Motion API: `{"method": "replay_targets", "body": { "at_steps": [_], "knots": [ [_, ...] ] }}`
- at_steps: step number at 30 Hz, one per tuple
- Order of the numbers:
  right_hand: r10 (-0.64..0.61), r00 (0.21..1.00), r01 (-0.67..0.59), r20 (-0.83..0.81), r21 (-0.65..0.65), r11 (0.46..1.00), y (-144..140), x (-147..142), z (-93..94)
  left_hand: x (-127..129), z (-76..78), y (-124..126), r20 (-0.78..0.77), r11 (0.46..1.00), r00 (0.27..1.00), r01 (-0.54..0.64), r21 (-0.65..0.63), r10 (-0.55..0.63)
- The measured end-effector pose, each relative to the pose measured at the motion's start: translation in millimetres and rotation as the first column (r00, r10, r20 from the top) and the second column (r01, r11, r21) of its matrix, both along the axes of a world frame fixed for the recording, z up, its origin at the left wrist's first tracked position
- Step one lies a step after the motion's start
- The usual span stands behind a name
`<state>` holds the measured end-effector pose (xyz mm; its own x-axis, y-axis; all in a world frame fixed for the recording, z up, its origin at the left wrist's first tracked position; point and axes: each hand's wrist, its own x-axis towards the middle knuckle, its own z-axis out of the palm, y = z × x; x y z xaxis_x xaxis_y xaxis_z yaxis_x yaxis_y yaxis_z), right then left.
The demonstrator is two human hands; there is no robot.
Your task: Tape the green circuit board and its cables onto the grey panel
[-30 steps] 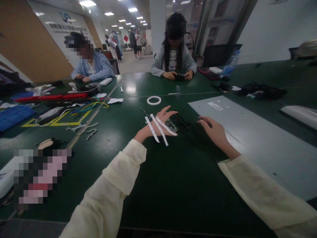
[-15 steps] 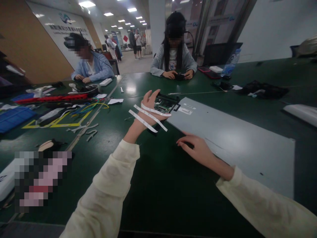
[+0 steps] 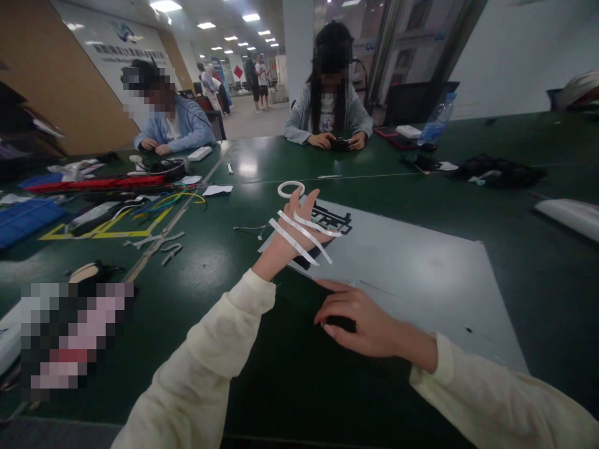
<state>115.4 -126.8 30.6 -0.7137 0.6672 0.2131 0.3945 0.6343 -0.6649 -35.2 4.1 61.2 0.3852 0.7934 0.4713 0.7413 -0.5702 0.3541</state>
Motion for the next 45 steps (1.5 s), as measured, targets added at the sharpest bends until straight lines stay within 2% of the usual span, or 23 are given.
{"method": "replay_targets", "body": {
  "at_steps": [5, 11, 18, 21, 25, 31, 34, 38, 42, 45],
  "knots": [
    [0.104, 0.995, -0.104, 0.001, -0.002, 0.995, -9, -4, 0.4, 9, -13.5, -9, -0.036, 0.999, 0.999, -0.023, -0.023, 0.022],
    [0.154, 0.987, -0.151, -0.053, 0.046, 0.987, -10, -8, -6.2, 19, -24.5, -19, -0.080, 0.994, 0.992, -0.099, -0.054, 0.094],
    [0.221, 0.975, -0.220, -0.019, 0.065, 0.973, -13, -11, -10.1, 28, -40.9, -25, -0.147, 0.993, 0.987, -0.083, -0.089, 0.069],
    [0.235, 0.971, -0.231, -0.042, 0.085, 0.969, -13, -13, -12.9, 25, -34.9, -26, -0.192, 0.988, 0.981, -0.052, -0.147, 0.024],
    [0.252, 0.965, -0.245, -0.071, 0.100, 0.964, -14, -14, -15.3, 11, -15.2, -15, -0.186, 0.989, 0.982, -0.003, -0.147, -0.025],
    [0.270, 0.959, -0.263, -0.086, 0.089, 0.961, -15, -12, -17.2, -23, 15.1, 6, -0.278, 0.958, 0.935, 0.157, -0.239, -0.222],
    [0.302, 0.950, -0.296, -0.085, 0.074, 0.952, -17, -13, -18.8, -36, 23.8, 10, -0.307, 0.941, 0.904, 0.224, -0.253, -0.298],
    [0.347, 0.931, -0.338, -0.116, 0.095, 0.936, -24, -16, -23.0, -47, 21.3, 15, -0.361, 0.890, 0.820, 0.357, -0.283, -0.444],
    [0.397, 0.910, -0.382, -0.117, 0.131, 0.915, -31, -19, -27.7, -50, 11.6, 16, -0.431, 0.844, 0.749, 0.320, -0.430, -0.503],
    [0.397, 0.915, -0.381, -0.072, 0.172, 0.909, -35, -19, -30.4, -48, 6.6, 13, -0.377, 0.806, 0.766, 0.296, -0.513, -0.521]
  ]
}}
